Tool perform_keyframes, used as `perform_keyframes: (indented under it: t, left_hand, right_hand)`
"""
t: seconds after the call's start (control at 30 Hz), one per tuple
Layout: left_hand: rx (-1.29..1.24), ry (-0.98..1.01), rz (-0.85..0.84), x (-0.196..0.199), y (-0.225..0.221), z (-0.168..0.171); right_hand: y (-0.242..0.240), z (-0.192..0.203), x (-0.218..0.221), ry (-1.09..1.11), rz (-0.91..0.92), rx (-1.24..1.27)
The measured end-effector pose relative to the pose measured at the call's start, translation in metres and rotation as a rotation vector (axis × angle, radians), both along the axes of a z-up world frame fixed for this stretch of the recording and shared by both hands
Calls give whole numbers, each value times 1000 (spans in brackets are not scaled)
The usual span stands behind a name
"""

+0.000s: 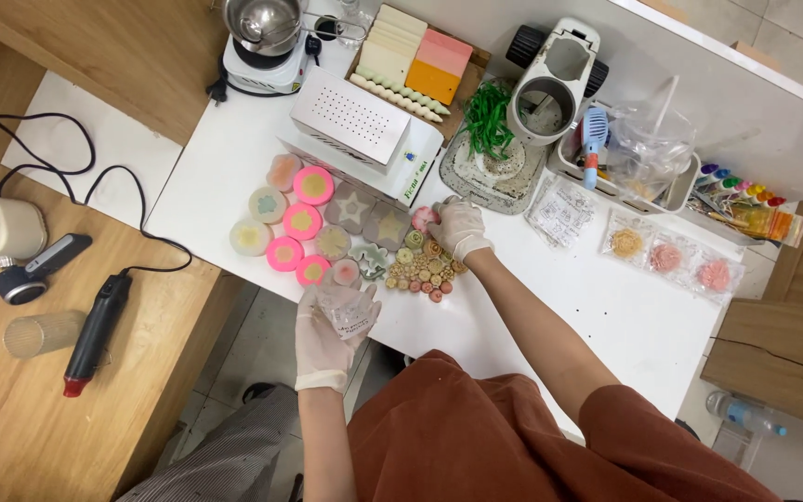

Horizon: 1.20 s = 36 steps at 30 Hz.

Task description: The person picks up decorative soaps one at a time from the table, opens a printed plastic bag, places a soap inside, seals the bag, and sets the finished bag in a row on the table. They repeat this for several soaps of different colors and shapes.

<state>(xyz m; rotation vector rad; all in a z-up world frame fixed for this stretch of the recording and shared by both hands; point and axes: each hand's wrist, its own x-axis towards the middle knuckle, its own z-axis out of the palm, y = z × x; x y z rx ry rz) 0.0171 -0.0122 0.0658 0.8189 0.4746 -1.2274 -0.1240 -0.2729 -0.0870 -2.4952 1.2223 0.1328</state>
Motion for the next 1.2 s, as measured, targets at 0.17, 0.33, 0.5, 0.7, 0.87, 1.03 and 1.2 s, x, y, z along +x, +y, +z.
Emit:
perform_keyframes:
  t: [0.17, 0.33, 0.5, 0.7, 0.87, 1.03, 1.2]
  left_hand:
    - [36, 12, 21, -1, 3, 4]
    - [-3, 2, 21, 1, 2, 0]
    - [-61, 52, 101, 0, -17, 12]
    - [-363, -31, 126, -10, -54, -1]
    - [-473, -70, 27, -35, -92, 9]
    - [-579, -215, -111, -64, -103, 19]
    - [-660, -263, -221, -82, -103, 38]
  right_hand:
    - [0, 3, 6, -31, -154, 93]
    - [-8, 0, 4, -196, -299, 239]
    - [-7, 55, -5, -342, -438, 300]
    - [51, 150, -72, -884, -662, 958]
    - [140, 207, -109, -922, -724, 1274]
    - [183, 206, -108, -1079, -848, 1395]
    - [187, 217, -105, -1322, -925, 1181]
